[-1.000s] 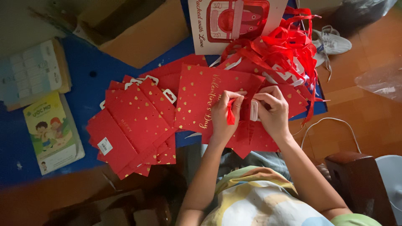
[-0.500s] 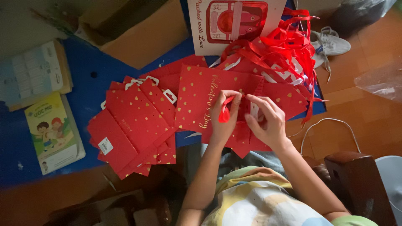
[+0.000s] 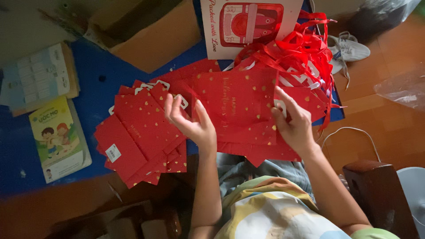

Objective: The person attaches white ribbon handles to red Valentine's Day paper gift bags, threading and securing the ribbon through the bag's punched holes, then folds and stacks the finished bags on the table with the others.

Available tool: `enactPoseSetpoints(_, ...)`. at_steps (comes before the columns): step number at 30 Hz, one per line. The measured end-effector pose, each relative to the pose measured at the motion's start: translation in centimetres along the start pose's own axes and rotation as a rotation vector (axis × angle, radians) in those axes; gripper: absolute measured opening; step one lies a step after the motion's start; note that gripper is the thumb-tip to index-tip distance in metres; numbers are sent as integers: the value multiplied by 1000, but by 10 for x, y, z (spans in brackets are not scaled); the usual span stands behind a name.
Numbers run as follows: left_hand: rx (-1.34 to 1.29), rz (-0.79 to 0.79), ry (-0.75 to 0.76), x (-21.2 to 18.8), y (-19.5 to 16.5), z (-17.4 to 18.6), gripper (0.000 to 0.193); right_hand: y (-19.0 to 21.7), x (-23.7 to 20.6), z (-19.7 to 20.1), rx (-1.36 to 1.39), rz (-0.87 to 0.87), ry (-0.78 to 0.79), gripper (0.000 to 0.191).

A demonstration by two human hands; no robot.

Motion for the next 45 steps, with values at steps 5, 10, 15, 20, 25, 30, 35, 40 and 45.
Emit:
enactPoseSetpoints(5,-135,80,434,-21,-19,-39,12,1,20,9,-40,23,59,51)
enactPoseSetpoints(10,-168,-53,778,-71,-52,-85,36,-6,25,7,-58,-46,83,49)
enactPoseSetpoints(15,-40,-96,749,-86,-58,-96,46,-6,12,8,129,46,100,47)
enactPoseSetpoints(20,-119,31,707,-95,-48,-103,40,-25,-2,14,163,-60,127,29)
enactPoseSetpoints(25,-253,114,669,-105,-38,-99,20,-30,-12,14,67,-20,189,23)
enactPoseSetpoints(30,-245,174,610,-113,-35,-97,24,-19,-17,11,5,140,168,26)
enactPoseSetpoints(35,-243,160,622,-124,-34,-101,27,-23,-23,10,-96,174,72,22)
enactPoseSetpoints(40,-243,84,668,-130,-37,-106,29,-36,-28,13,-59,141,6,17)
enactPoseSetpoints(45,-236,74,652,-131,-42,-106,30,-47,-29,22,10,101,-50,15)
Point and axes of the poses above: each hand's wrist, its own x-axis towards the middle knuckle, its own z-axis out of the back of the hand, y = z × x, the point moved 8 cm from there along x, towards the middle knuckle, and after that the axes turned 6 degrees about x, right-handed, at the moved point
